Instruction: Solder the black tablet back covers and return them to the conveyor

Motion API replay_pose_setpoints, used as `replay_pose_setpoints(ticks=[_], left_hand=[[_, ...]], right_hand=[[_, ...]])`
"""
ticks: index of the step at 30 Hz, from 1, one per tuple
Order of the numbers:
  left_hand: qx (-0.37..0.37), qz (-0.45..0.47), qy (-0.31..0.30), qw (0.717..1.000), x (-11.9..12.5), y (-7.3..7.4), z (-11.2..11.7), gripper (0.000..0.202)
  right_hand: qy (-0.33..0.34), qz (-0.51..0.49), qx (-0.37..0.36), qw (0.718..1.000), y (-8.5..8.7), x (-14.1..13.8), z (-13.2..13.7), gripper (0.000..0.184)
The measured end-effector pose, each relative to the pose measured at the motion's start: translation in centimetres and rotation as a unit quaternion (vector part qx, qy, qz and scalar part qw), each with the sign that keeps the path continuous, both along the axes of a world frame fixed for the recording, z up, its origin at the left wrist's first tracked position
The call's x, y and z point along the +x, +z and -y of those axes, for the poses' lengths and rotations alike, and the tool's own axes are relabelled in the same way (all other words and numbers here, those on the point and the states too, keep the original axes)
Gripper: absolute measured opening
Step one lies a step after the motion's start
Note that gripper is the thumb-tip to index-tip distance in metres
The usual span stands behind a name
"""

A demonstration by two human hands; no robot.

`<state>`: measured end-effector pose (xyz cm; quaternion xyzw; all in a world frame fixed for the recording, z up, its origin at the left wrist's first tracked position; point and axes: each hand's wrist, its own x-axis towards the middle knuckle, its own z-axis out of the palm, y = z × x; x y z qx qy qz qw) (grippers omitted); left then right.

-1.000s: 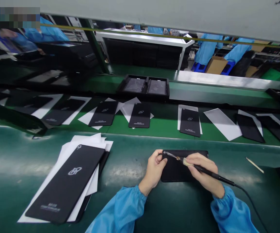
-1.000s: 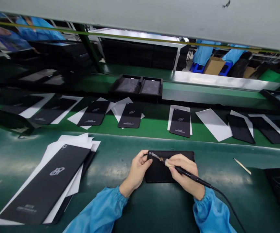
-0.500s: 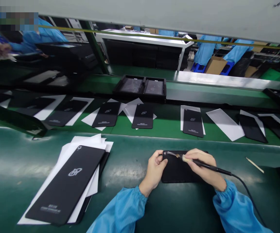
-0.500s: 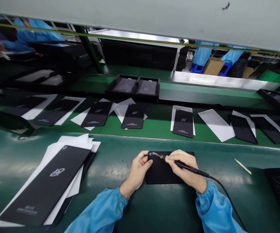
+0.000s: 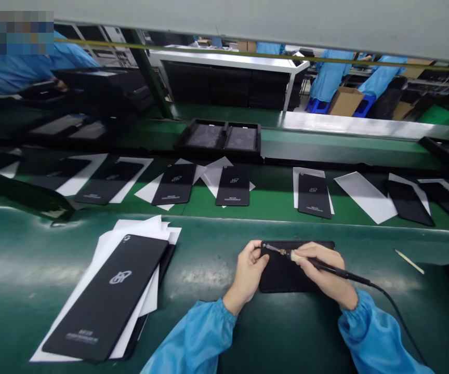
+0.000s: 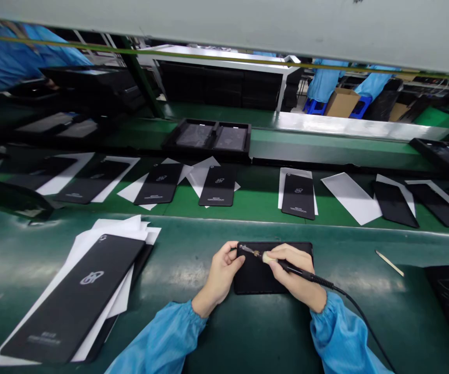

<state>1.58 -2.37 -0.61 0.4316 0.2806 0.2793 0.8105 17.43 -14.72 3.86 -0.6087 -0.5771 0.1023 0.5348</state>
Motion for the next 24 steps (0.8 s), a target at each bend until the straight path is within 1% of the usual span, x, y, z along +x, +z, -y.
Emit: replay_pose_setpoints(ticks=[6, 11, 13, 18, 20, 24], left_hand=[[-0.003, -0.002, -0.003, 1.000, 0.0, -0.2, 0.0, 0.026], [-0.006, -0.003, -0.006, 1.000, 0.0, -0.1, 0.0, 0.028], [-0.006, -0.005, -0.007, 1.000, 0.0, -0.1, 0.0, 0.027], [-0.008, -0.009, -0.005, 1.000, 0.0, -0.1, 0.0, 0.026], [-0.006, -0.011, -0.003, 1.000, 0.0, -0.1, 0.1, 0.026], [0.001, -0.011, 0.001, 1.000, 0.0, -0.1, 0.1, 0.025]], right_hand=[[0.004, 0.008, -0.002, 1.000, -0.4, 0.0, 0.0, 0.016], [0.006, 0.033, 0.001, 0.999, -0.5, -0.6, 0.3, 0.016], [-0.009, 0.046, 0.009, 0.999, -0.5, -1.0, 0.6, 0.016], [-0.112, 0.051, 0.055, 0.991, -0.5, -1.9, 1.6, 0.011], [-0.119, 0.056, 0.057, 0.990, -0.5, -2.2, 1.6, 0.013], [-0.096, 0.060, 0.046, 0.993, -0.6, -2.8, 1.4, 0.020]])
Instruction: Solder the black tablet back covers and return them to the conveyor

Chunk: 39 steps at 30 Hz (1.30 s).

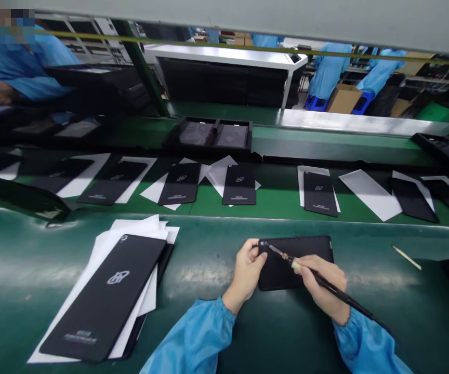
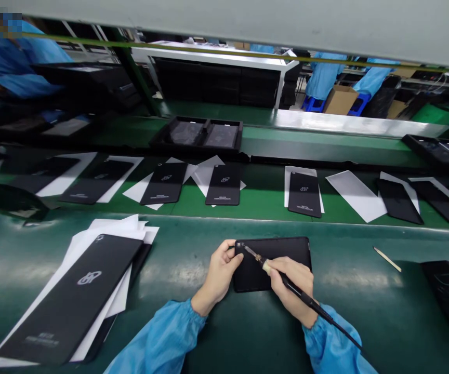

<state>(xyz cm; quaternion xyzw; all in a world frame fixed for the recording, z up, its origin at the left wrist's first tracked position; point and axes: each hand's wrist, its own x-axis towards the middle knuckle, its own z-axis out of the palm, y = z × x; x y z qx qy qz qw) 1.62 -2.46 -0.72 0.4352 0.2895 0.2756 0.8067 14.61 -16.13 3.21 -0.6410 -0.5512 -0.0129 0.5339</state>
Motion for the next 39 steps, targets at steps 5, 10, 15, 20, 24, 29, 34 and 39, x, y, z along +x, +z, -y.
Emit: replay_pose_setpoints(ticks=[5, 10, 15, 20, 24, 29, 34, 39], left_hand=[[0.003, 0.000, 0.002, 1.000, 0.0, 0.1, 0.0, 0.025], [-0.002, 0.005, 0.000, 1.000, -0.1, 0.1, 0.0, 0.026], [0.000, 0.006, 0.001, 1.000, -0.1, 0.0, 0.0, 0.026], [0.004, 0.001, 0.004, 1.000, 0.0, 0.1, 0.0, 0.027], [0.004, 0.002, 0.003, 1.000, 0.0, 0.1, 0.0, 0.027], [-0.001, 0.000, 0.002, 1.000, 0.0, 0.1, -0.1, 0.030], [-0.005, -0.004, 0.006, 1.000, 0.0, 0.3, -0.1, 0.031], [-0.004, -0.007, 0.006, 1.000, 0.2, 0.3, 0.0, 0.031]], right_hand=[[0.012, 0.002, 0.013, 1.000, -0.5, -0.2, -0.1, 0.022], [0.009, -0.003, 0.008, 1.000, -0.6, -0.4, -0.2, 0.020], [0.003, 0.006, 0.019, 1.000, -0.7, -0.4, -0.2, 0.022], [0.004, 0.005, 0.016, 1.000, -1.0, -0.4, 0.0, 0.022], [0.008, 0.006, 0.017, 1.000, -1.9, -0.7, 0.1, 0.025], [0.002, 0.016, 0.030, 0.999, -2.7, -1.2, 0.0, 0.026], [0.006, -0.017, 0.028, 0.999, -1.7, 0.1, 0.9, 0.025], [-0.055, 0.066, -0.006, 0.996, -1.8, 4.3, 0.8, 0.035]])
